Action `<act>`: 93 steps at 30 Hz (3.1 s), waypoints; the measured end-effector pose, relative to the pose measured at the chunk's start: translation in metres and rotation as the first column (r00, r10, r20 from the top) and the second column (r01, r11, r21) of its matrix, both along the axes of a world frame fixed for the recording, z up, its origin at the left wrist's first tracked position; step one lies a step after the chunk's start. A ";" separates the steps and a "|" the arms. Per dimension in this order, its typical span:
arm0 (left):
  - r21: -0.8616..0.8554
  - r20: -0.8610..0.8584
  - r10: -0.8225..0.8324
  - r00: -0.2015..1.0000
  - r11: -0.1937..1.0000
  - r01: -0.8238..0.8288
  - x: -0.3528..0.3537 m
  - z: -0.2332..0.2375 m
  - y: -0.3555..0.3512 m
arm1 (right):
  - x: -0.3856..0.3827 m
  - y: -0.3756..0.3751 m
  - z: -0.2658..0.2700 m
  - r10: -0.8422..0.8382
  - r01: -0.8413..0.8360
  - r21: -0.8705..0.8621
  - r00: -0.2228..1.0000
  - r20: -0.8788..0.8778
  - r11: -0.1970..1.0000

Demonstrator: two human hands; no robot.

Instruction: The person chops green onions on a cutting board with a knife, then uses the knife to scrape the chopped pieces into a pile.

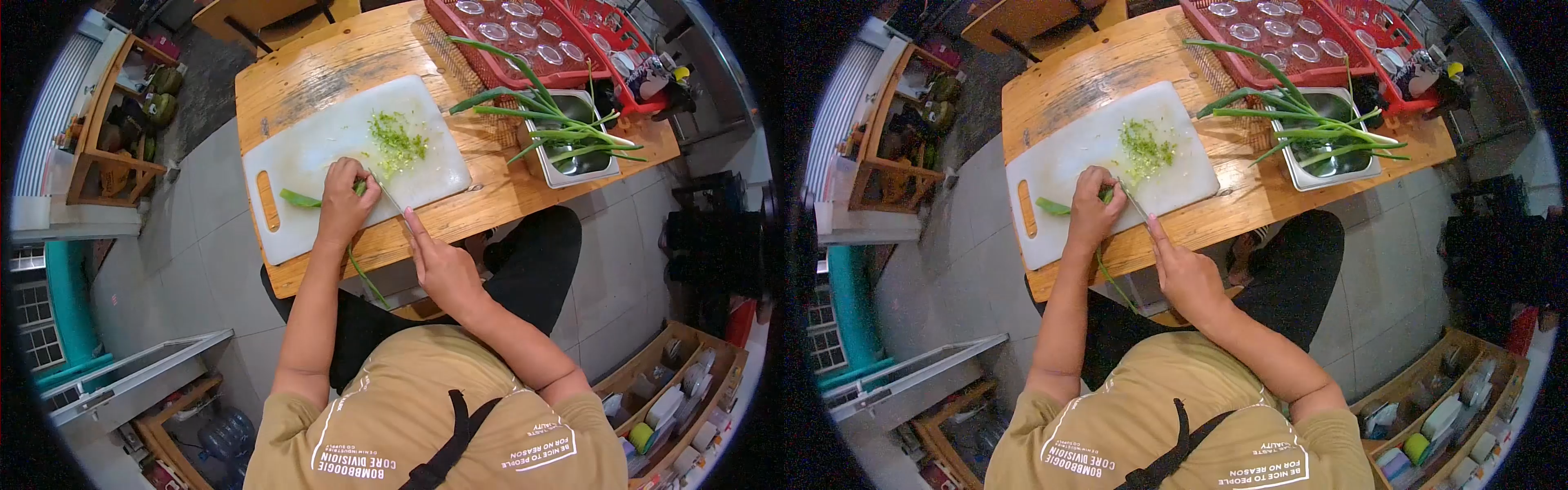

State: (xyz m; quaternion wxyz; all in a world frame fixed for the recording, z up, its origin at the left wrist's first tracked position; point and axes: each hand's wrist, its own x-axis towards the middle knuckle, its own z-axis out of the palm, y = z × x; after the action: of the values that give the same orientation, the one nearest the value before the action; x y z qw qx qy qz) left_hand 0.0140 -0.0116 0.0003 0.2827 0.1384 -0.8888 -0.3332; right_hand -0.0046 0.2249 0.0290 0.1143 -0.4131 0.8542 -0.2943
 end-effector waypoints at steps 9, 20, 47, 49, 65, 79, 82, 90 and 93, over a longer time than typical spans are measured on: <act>-0.001 -0.022 0.001 1.000 1.000 -0.001 0.001 0.000 0.000 | -0.007 -0.010 0.001 -0.031 0.034 -0.068 0.998 0.046 0.997; -0.022 -0.009 0.001 1.000 1.000 -0.002 0.000 -0.005 -0.002 | -0.001 0.000 0.021 -0.011 0.042 -0.150 0.979 0.203 0.988; 0.002 -0.034 -0.045 0.998 0.999 0.045 0.000 -0.004 -0.003 | -0.004 -0.022 -0.002 -0.006 0.011 -0.069 0.996 0.085 0.998; -0.025 -0.037 -0.050 0.998 0.998 0.049 0.000 -0.005 -0.005 | -0.004 -0.024 -0.007 -0.009 0.014 -0.087 0.999 0.054 0.996; 0.002 -0.022 -0.015 1.000 1.000 0.015 0.001 -0.001 -0.002 | -0.009 -0.018 -0.001 -0.001 0.004 -0.068 0.999 0.034 0.998; -0.022 0.000 -0.020 1.000 1.000 0.020 0.001 0.000 -0.001 | -0.004 -0.024 -0.010 -0.018 0.019 -0.048 1.000 0.016 0.999; -0.070 0.050 -0.036 0.998 0.997 0.040 0.004 0.002 -0.005 | 0.001 -0.012 -0.003 -0.024 0.026 -0.032 0.999 0.048 0.999; -0.215 0.133 -0.003 0.991 0.976 0.032 0.013 0.012 -0.006 | -0.005 -0.004 -0.010 -0.046 0.054 -0.092 0.995 0.085 0.994; -0.208 0.122 -0.005 0.993 0.978 0.031 0.014 0.016 -0.006 | -0.009 -0.006 -0.007 -0.048 0.067 -0.180 0.993 0.107 0.981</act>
State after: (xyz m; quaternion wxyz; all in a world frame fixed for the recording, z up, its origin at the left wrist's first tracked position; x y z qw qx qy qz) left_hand 0.0277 -0.0178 0.0165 0.2384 0.1196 -0.9356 -0.2313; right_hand -0.0133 0.2189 0.0219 0.1106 -0.3813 0.8282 -0.3957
